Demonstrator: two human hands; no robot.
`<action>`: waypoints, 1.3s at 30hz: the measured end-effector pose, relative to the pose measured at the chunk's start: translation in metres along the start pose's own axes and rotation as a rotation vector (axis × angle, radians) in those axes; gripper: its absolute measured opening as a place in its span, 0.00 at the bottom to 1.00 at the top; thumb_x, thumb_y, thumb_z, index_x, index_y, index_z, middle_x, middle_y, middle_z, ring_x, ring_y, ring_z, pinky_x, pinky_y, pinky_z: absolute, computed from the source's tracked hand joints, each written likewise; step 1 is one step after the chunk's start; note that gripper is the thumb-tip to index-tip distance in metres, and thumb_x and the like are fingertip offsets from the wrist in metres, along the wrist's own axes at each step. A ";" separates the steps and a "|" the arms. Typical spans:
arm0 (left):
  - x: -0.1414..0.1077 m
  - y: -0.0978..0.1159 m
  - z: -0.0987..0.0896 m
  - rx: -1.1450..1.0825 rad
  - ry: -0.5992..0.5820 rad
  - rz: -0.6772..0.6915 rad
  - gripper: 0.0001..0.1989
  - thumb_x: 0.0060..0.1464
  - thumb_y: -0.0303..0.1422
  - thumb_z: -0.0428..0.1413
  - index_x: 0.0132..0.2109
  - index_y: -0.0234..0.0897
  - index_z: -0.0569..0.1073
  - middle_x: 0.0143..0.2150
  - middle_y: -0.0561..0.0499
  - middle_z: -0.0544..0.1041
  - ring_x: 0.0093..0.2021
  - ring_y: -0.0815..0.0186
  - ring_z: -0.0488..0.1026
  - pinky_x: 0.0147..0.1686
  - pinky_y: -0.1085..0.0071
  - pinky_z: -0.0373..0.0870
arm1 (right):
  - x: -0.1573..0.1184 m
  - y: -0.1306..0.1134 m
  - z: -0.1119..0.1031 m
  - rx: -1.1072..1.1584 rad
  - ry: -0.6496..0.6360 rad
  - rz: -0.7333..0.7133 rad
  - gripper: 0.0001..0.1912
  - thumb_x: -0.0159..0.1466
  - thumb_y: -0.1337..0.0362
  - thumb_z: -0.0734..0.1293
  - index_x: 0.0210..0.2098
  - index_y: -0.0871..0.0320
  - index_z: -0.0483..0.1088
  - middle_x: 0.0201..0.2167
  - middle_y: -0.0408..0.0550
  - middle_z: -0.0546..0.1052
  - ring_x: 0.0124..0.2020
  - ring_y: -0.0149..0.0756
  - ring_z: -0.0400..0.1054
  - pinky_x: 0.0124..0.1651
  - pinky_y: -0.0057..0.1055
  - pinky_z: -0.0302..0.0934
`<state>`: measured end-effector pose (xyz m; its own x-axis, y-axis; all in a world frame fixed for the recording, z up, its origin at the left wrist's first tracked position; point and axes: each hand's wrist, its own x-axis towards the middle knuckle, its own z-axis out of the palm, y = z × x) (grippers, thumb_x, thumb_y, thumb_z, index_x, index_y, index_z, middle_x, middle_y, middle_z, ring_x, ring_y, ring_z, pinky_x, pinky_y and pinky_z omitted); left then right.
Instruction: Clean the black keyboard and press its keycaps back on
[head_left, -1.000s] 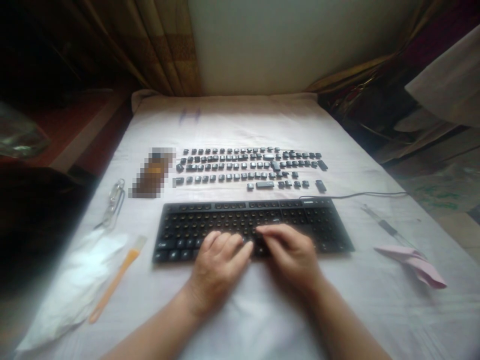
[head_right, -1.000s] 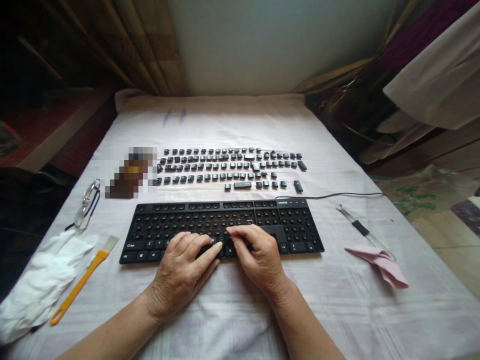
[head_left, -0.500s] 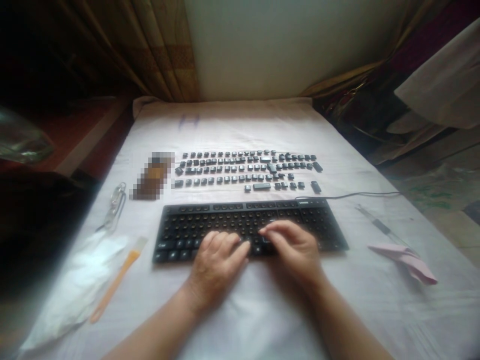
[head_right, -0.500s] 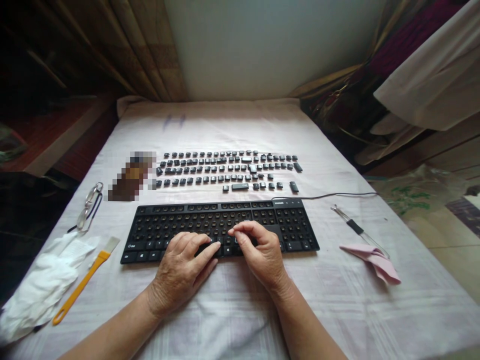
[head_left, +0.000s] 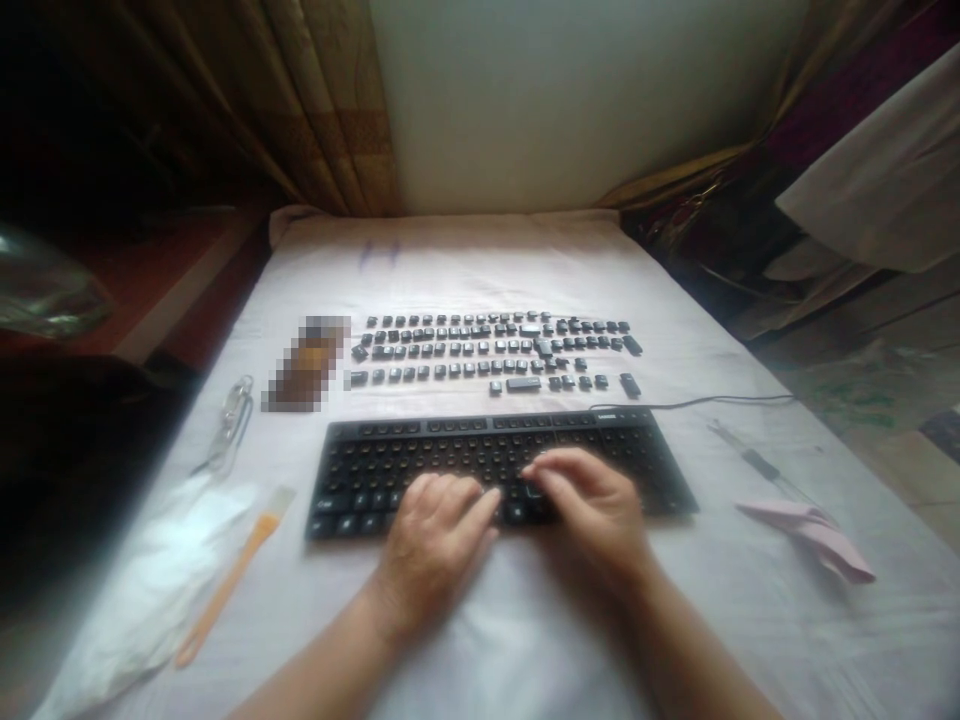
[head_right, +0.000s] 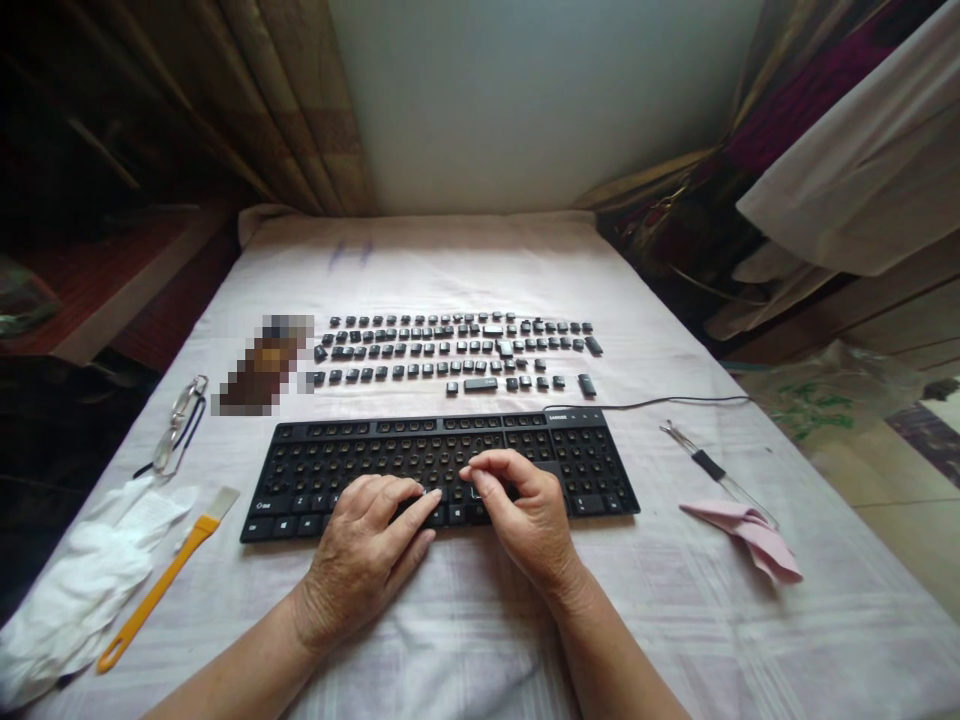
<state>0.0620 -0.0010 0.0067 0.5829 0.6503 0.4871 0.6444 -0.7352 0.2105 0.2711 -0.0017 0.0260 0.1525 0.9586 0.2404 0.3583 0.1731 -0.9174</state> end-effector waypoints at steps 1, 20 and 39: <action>0.000 0.000 0.000 -0.005 -0.002 -0.002 0.14 0.65 0.32 0.52 0.54 0.36 0.75 0.47 0.46 0.77 0.49 0.57 0.69 0.55 0.57 0.62 | 0.004 0.000 -0.002 -0.040 -0.006 -0.023 0.04 0.63 0.65 0.68 0.34 0.54 0.77 0.30 0.45 0.83 0.32 0.37 0.79 0.35 0.29 0.73; -0.001 -0.003 0.003 -0.060 0.034 -0.016 0.13 0.64 0.31 0.52 0.53 0.37 0.75 0.47 0.47 0.77 0.48 0.58 0.69 0.55 0.58 0.63 | 0.125 0.020 0.025 -1.048 -0.353 -0.317 0.11 0.62 0.61 0.70 0.43 0.52 0.82 0.42 0.51 0.79 0.44 0.44 0.68 0.45 0.36 0.61; 0.001 -0.001 0.000 -0.027 0.062 0.030 0.11 0.64 0.29 0.52 0.50 0.37 0.75 0.46 0.46 0.77 0.47 0.59 0.71 0.53 0.58 0.68 | 0.081 -0.008 -0.013 -0.728 -0.209 -0.285 0.07 0.65 0.64 0.67 0.40 0.55 0.77 0.41 0.49 0.81 0.43 0.41 0.74 0.47 0.35 0.67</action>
<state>0.0622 -0.0001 0.0066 0.5695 0.6154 0.5449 0.6128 -0.7597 0.2175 0.2928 0.0718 0.0569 -0.1846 0.9348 0.3033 0.8783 0.2954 -0.3759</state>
